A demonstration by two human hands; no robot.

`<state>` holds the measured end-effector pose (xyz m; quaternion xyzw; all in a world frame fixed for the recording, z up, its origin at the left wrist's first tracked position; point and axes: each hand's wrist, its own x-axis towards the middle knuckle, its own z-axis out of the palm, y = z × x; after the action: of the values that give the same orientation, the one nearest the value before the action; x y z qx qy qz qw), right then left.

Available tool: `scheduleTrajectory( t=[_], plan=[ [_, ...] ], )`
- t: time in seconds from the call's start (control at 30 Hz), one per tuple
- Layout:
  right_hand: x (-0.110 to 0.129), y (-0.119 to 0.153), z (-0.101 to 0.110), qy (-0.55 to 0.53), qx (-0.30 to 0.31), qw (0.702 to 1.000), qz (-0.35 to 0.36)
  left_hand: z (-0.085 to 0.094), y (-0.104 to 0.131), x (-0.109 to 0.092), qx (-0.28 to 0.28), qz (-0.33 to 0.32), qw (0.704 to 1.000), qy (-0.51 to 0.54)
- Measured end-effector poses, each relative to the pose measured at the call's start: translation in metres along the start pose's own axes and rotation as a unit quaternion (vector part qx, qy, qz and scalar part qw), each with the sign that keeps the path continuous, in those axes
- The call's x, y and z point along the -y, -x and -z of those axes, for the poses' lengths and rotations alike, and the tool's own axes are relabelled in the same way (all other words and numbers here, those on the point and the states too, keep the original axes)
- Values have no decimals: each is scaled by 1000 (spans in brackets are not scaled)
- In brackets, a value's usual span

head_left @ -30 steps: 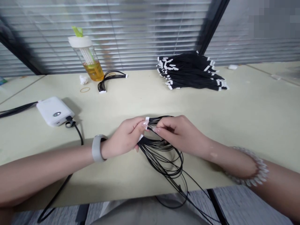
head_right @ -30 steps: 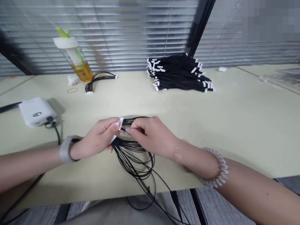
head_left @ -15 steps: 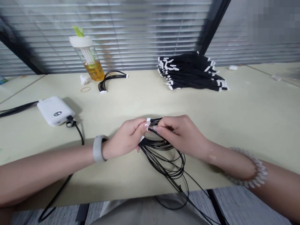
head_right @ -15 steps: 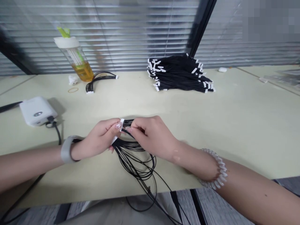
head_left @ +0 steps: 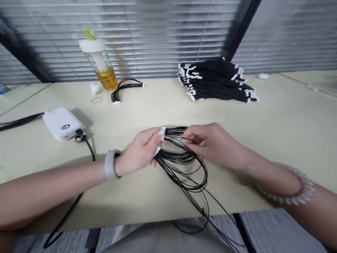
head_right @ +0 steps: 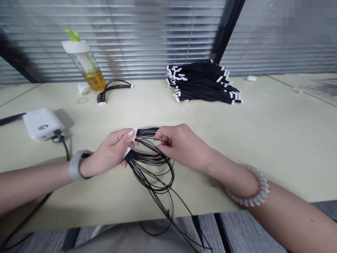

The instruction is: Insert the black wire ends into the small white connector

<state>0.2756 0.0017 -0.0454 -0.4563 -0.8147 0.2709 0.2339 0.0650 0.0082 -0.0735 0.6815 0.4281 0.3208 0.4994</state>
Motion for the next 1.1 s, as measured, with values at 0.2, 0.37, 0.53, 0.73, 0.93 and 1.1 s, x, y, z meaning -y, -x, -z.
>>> scheduleTrajectory(
  t=[0.2, 0.37, 0.53, 0.73, 0.93, 1.1],
  plan=[
    [17, 13, 5, 114, -160, 978, 65, -2, -2, -2, -33, 9, 999, -1],
    [28, 21, 3, 55, 6, 998, 42, -2, -3, -2, -43, 12, 999, -7],
    [28, 15, -2, -8, 160, 987, -21, -1, -2, 0, -42, 4, 999, -13],
    [27, 14, -3, 34, 161, 986, -26, -1, -2, 0, -39, -2, 999, 3],
    [23, 13, -12, 18, 131, 990, 39, -1, -3, 0, -39, -11, 999, 2],
    [16, 9, -25, 64, 101, 989, 82, -1, -2, 0, -45, -15, 999, -11]
  ],
)
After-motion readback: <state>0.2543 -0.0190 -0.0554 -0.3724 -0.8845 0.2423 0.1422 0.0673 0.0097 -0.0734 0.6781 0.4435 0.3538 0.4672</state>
